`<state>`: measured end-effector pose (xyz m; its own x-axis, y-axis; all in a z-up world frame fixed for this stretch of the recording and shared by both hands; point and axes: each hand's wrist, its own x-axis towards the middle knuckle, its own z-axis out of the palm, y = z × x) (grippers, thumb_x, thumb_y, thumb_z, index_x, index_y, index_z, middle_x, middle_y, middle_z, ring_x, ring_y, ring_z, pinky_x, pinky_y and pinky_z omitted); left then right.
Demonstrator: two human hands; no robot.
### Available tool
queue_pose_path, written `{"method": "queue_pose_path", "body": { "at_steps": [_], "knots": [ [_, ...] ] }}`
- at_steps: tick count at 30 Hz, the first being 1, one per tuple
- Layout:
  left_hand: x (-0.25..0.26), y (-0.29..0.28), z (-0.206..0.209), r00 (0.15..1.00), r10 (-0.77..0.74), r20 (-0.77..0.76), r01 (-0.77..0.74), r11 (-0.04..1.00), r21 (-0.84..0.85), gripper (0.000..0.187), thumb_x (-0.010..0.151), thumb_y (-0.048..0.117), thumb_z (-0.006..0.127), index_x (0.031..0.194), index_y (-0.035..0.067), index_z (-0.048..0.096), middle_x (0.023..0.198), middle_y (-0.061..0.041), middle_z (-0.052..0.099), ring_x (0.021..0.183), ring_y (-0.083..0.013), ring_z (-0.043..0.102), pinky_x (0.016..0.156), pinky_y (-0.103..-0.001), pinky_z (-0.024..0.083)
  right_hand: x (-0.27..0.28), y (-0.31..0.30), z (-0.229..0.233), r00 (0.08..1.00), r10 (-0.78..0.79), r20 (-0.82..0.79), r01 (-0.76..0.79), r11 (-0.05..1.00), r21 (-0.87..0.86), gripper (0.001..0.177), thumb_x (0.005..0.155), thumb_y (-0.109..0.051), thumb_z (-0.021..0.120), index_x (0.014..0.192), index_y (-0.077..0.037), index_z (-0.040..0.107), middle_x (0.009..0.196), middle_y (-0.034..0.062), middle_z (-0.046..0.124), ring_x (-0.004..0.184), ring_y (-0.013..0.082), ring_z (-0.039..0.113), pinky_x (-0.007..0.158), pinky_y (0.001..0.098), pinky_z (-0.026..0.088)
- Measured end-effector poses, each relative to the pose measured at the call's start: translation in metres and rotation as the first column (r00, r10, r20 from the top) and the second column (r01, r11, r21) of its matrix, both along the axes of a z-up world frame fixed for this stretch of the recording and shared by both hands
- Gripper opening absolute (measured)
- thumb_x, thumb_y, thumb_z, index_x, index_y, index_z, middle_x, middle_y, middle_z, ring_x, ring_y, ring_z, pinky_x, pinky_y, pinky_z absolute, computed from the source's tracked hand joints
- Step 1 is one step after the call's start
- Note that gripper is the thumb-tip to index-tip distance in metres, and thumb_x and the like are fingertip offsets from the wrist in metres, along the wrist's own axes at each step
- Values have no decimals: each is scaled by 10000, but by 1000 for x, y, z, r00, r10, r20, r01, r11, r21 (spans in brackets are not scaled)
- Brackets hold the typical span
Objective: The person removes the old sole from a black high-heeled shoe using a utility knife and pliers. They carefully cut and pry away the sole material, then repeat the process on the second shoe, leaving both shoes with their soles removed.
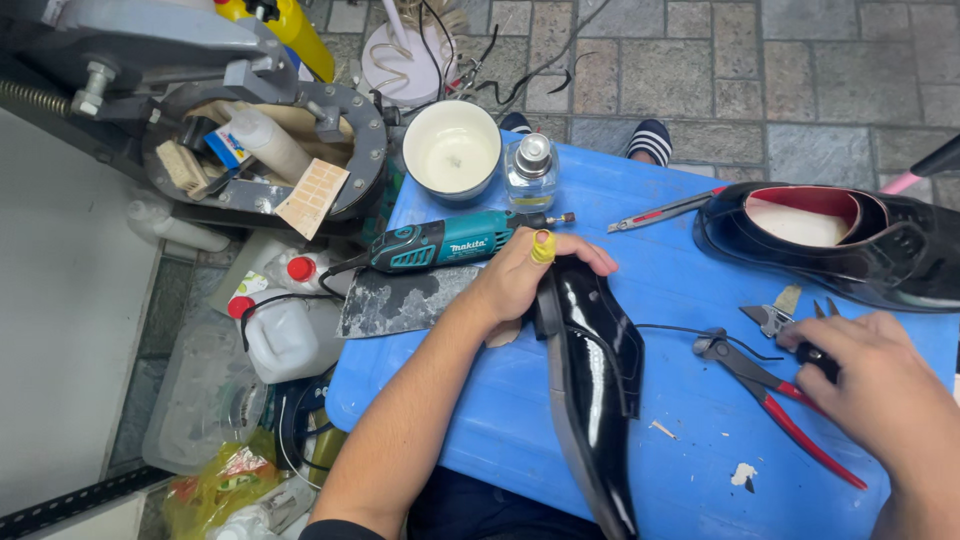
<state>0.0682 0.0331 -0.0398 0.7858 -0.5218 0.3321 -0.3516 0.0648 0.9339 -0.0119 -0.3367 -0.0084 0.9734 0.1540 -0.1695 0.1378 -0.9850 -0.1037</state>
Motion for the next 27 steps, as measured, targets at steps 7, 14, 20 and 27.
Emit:
{"method": "queue_pose_path", "body": {
  "at_steps": [7, 14, 20, 27],
  "knots": [
    [-15, -3, 5, 973, 228, 20, -228, 958, 172, 917, 1010, 761, 177, 978, 38, 740, 1019, -120, 803, 1001, -264, 780, 886, -328, 593, 12, 73, 33, 975, 157, 155, -166, 985, 45, 327, 819, -123, 704, 1146, -132, 723, 1215, 42, 688, 1136, 271, 648, 977, 407, 527],
    [-2, 13, -8, 998, 43, 34, -45, 997, 61, 736, 1082, 617, 317, 1056, 21, 747, 1143, -156, 782, 1115, -300, 771, 1020, -360, 584, 102, 159, -1, 885, 371, 281, -315, 922, -224, 265, 829, -57, 633, 1085, -37, 701, 1106, 118, 671, 1083, 295, 630, 896, 369, 558],
    [5, 23, -13, 994, -82, 66, 75, 991, 107, 756, 1069, 639, 274, 1177, 73, 763, 1292, -130, 737, 1223, -296, 714, 1108, -381, 526, 114, 161, -24, 858, 353, 374, -278, 930, -241, 167, 866, -75, 640, 1026, -47, 677, 1020, 109, 680, 1032, 294, 630, 827, 365, 556],
    [7, 16, -18, 992, -128, 7, 128, 991, 36, 940, 1057, 739, 113, 1198, 65, 753, 1307, -138, 729, 1285, -316, 667, 1199, -414, 452, 109, 165, -2, 746, 262, 612, -319, 948, -17, 150, 970, -103, 704, 1083, -45, 625, 996, 114, 697, 1024, 301, 642, 876, 423, 526]
  ]
}}
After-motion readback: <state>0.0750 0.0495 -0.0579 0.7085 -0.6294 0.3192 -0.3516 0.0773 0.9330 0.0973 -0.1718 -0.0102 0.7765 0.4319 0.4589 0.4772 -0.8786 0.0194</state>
